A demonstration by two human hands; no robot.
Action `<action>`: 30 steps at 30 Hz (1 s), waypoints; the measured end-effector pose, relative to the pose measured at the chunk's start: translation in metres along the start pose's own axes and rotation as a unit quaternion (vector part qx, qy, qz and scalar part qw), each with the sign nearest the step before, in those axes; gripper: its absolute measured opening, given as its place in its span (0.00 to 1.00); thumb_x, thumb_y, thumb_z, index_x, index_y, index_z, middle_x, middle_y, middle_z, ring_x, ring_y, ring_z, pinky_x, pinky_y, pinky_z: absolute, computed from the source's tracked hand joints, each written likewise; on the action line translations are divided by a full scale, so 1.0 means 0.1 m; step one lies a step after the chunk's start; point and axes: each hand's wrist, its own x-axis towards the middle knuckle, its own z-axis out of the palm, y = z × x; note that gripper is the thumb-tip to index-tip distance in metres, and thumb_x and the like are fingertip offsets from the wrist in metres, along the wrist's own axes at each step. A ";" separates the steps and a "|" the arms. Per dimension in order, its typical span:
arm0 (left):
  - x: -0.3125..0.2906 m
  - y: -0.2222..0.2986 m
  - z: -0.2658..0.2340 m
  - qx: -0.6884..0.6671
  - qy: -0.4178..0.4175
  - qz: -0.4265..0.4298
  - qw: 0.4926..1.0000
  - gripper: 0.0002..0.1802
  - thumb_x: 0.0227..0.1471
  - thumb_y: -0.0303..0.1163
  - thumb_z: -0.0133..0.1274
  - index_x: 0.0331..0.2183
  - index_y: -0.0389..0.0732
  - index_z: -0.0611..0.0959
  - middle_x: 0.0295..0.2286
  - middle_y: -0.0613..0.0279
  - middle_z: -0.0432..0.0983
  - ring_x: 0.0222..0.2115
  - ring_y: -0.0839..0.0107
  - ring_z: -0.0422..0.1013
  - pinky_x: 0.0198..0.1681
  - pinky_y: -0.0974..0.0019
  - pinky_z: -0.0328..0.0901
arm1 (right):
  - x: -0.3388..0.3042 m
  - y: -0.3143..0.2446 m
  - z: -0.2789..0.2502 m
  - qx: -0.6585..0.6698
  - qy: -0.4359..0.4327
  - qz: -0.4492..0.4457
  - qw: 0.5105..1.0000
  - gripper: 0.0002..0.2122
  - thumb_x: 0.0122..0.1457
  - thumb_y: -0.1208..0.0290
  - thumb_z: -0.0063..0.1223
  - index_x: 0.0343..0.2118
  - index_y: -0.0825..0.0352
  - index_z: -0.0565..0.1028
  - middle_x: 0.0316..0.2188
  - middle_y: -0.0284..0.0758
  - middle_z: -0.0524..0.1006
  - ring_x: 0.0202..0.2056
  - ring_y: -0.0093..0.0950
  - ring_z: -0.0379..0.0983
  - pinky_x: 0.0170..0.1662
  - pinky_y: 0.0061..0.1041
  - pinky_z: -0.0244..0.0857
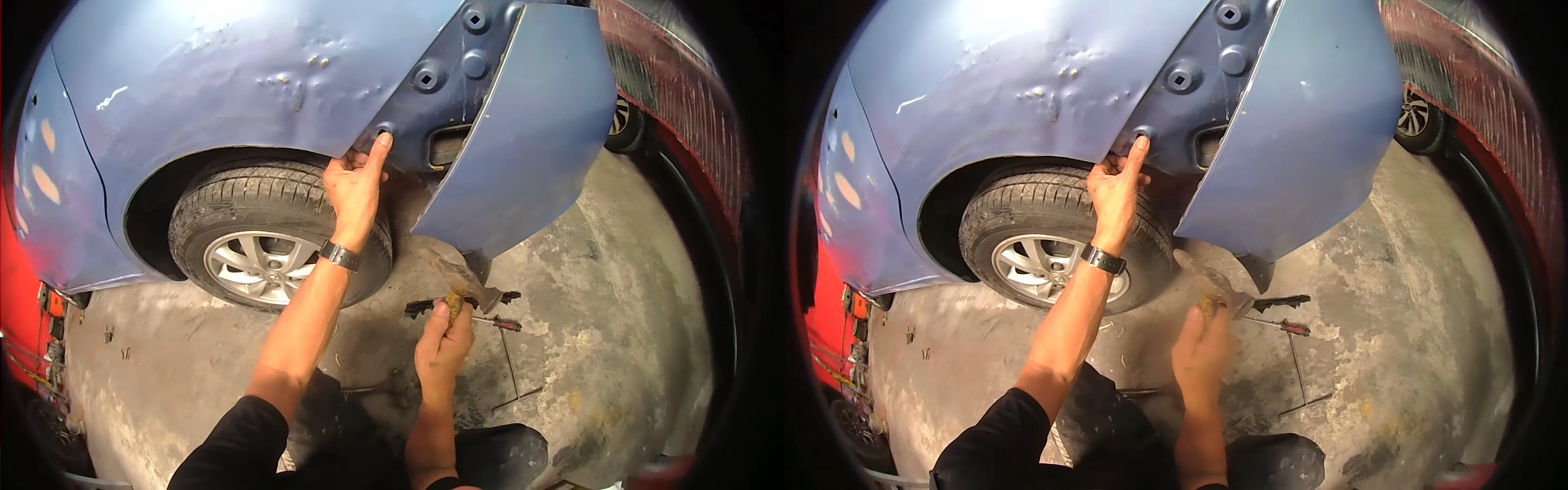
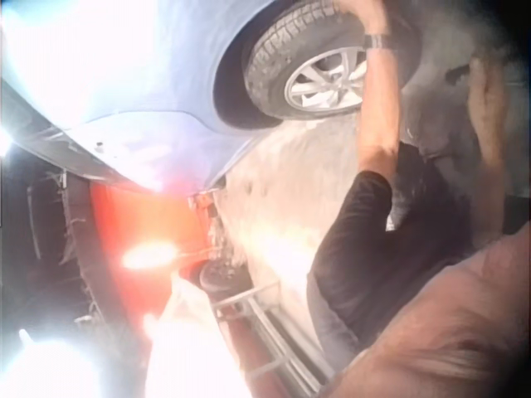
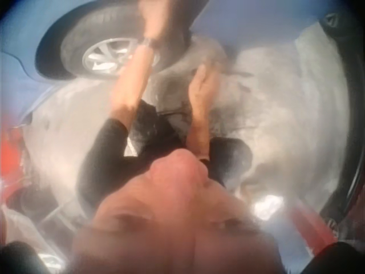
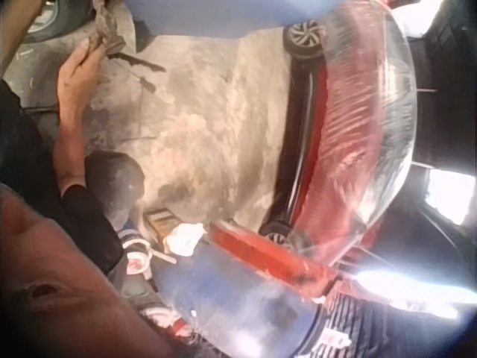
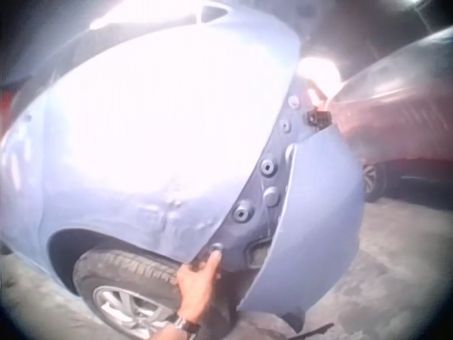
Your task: The person uses a pry tool and a hammer to remove a plastic trim piece from the rear quarter panel of a blue car.
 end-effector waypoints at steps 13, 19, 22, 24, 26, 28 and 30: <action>-0.71 0.04 -0.67 -0.034 -0.133 -0.153 0.979 0.13 0.61 0.36 0.60 0.37 0.37 0.77 0.25 0.70 0.73 0.24 0.79 0.72 0.29 0.74 0.67 | 0.25 -0.10 0.32 -0.057 0.008 -0.041 0.997 0.11 0.69 0.68 0.46 0.42 0.73 0.70 0.22 0.35 0.75 0.22 0.24 0.70 0.28 0.25 0.65; -1.33 0.10 -1.17 -0.090 -0.241 -0.220 0.941 0.11 0.60 0.27 0.59 0.44 0.37 0.76 0.32 0.69 0.77 0.30 0.82 0.72 0.35 0.76 0.67 | 0.64 -0.14 0.85 -0.110 0.059 -0.118 0.985 0.13 0.67 0.70 0.48 0.47 0.75 0.70 0.28 0.41 0.78 0.27 0.32 0.75 0.33 0.29 0.69; -1.27 0.09 -1.28 -0.017 -0.229 -0.158 0.960 0.10 0.57 0.24 0.60 0.41 0.36 0.78 0.30 0.68 0.77 0.31 0.83 0.71 0.37 0.77 0.66 | 0.74 -0.18 1.05 -0.121 0.110 -0.150 0.975 0.12 0.68 0.70 0.48 0.46 0.75 0.70 0.27 0.40 0.77 0.26 0.33 0.74 0.32 0.30 0.68; -1.22 0.05 -1.35 -0.018 -0.213 -0.168 0.962 0.09 0.57 0.23 0.61 0.40 0.36 0.79 0.30 0.68 0.77 0.31 0.83 0.71 0.36 0.77 0.66 | 0.80 -0.21 1.16 -0.139 0.137 -0.172 0.966 0.11 0.68 0.71 0.47 0.46 0.75 0.70 0.26 0.40 0.77 0.24 0.33 0.73 0.30 0.30 0.67; -1.17 0.00 -1.41 -0.033 -0.193 -0.195 0.961 0.08 0.57 0.23 0.61 0.39 0.36 0.80 0.30 0.68 0.77 0.30 0.83 0.71 0.36 0.77 0.66 | 0.89 -0.21 1.26 -0.148 0.165 -0.231 0.947 0.11 0.68 0.72 0.47 0.46 0.75 0.69 0.25 0.40 0.76 0.22 0.33 0.72 0.28 0.30 0.65; -1.13 -0.05 -1.49 -0.043 -0.199 -0.200 0.958 0.06 0.59 0.23 0.58 0.39 0.36 0.79 0.30 0.69 0.76 0.30 0.82 0.71 0.36 0.76 0.67 | 0.93 -0.21 1.35 -0.146 0.166 -0.212 0.952 0.11 0.68 0.72 0.47 0.47 0.76 0.69 0.23 0.40 0.75 0.21 0.33 0.70 0.26 0.30 0.64; -1.10 -0.08 -1.55 -0.060 -0.198 -0.208 0.956 0.05 0.60 0.23 0.56 0.39 0.35 0.79 0.30 0.69 0.75 0.30 0.82 0.71 0.36 0.75 0.68 | 0.95 -0.20 1.41 -0.149 0.171 -0.212 0.951 0.12 0.68 0.73 0.47 0.48 0.76 0.68 0.22 0.39 0.74 0.19 0.32 0.69 0.24 0.29 0.63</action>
